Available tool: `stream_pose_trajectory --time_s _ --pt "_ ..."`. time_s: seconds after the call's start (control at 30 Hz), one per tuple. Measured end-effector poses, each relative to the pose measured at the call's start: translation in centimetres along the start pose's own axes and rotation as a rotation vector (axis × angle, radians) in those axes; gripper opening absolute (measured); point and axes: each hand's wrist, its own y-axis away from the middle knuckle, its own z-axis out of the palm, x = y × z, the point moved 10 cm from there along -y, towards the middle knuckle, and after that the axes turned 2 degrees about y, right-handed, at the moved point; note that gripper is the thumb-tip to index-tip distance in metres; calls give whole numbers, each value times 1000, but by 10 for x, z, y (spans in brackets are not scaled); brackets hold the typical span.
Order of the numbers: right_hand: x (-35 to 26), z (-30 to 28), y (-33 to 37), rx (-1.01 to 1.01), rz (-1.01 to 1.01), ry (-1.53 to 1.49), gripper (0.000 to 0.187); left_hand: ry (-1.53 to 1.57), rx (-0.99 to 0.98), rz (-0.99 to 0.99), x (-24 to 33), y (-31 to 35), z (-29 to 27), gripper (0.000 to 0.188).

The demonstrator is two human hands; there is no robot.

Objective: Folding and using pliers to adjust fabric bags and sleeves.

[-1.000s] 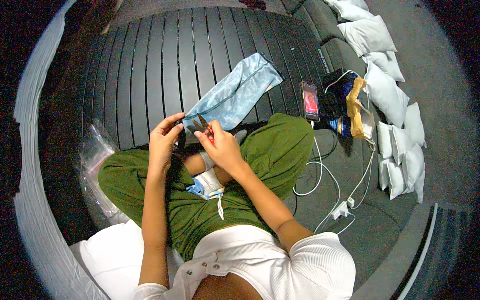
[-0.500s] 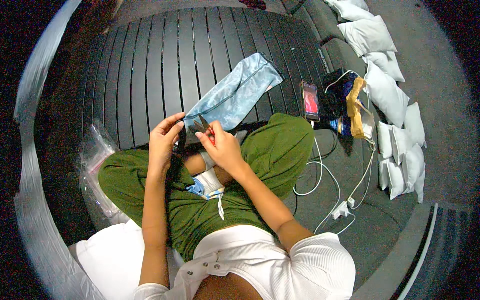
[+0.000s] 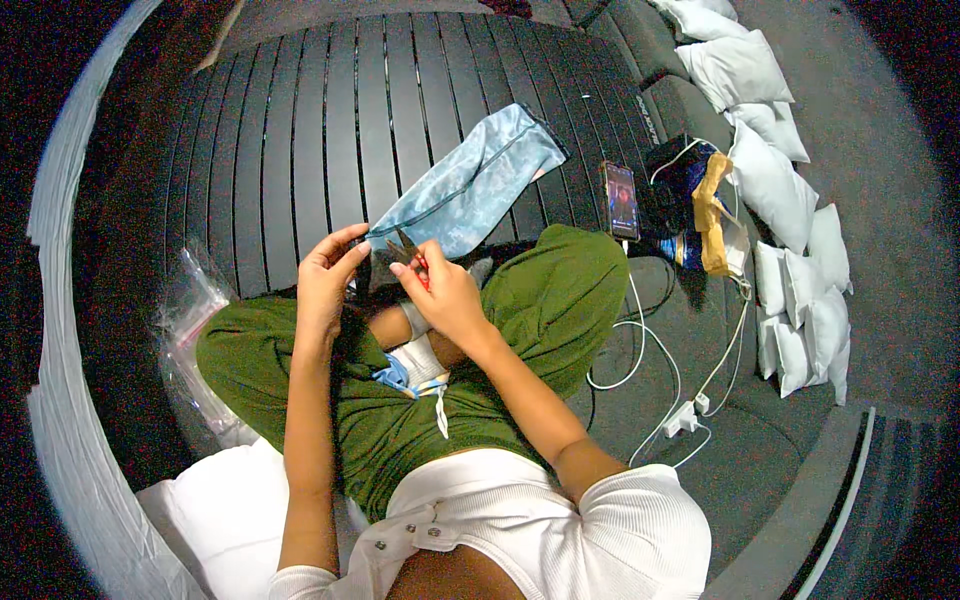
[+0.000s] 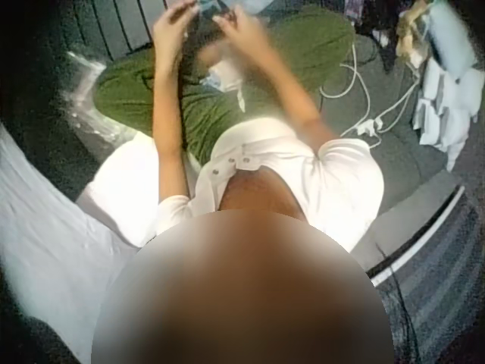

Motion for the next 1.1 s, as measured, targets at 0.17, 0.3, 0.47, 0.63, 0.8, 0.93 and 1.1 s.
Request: stream_pose_trajectory --time_s 0.17,0.3,0.47,0.63,0.8,0.93,1.1 --pt "1 1 0 -9 6 11 26 8 10 -34 -4 0 -2 23" --pt "4 2 0 -13 20 24 25 17 6 -36 -5 -1 -2 23" --pt "3 1 0 -9 -1 26 25 20 7 -21 -5 -2 -3 22" --pt "6 4 0 -28 34 5 26 12 53 -23 -7 -2 -5 20" --pt "8 4 1 -12 16 4 26 50 36 -26 -8 -2 -5 18" --pt "8 3 0 -17 22 12 27 65 37 -49 -9 -2 -4 18" --pt "9 3 0 -14 24 14 27 64 48 -61 -8 -1 -4 20"
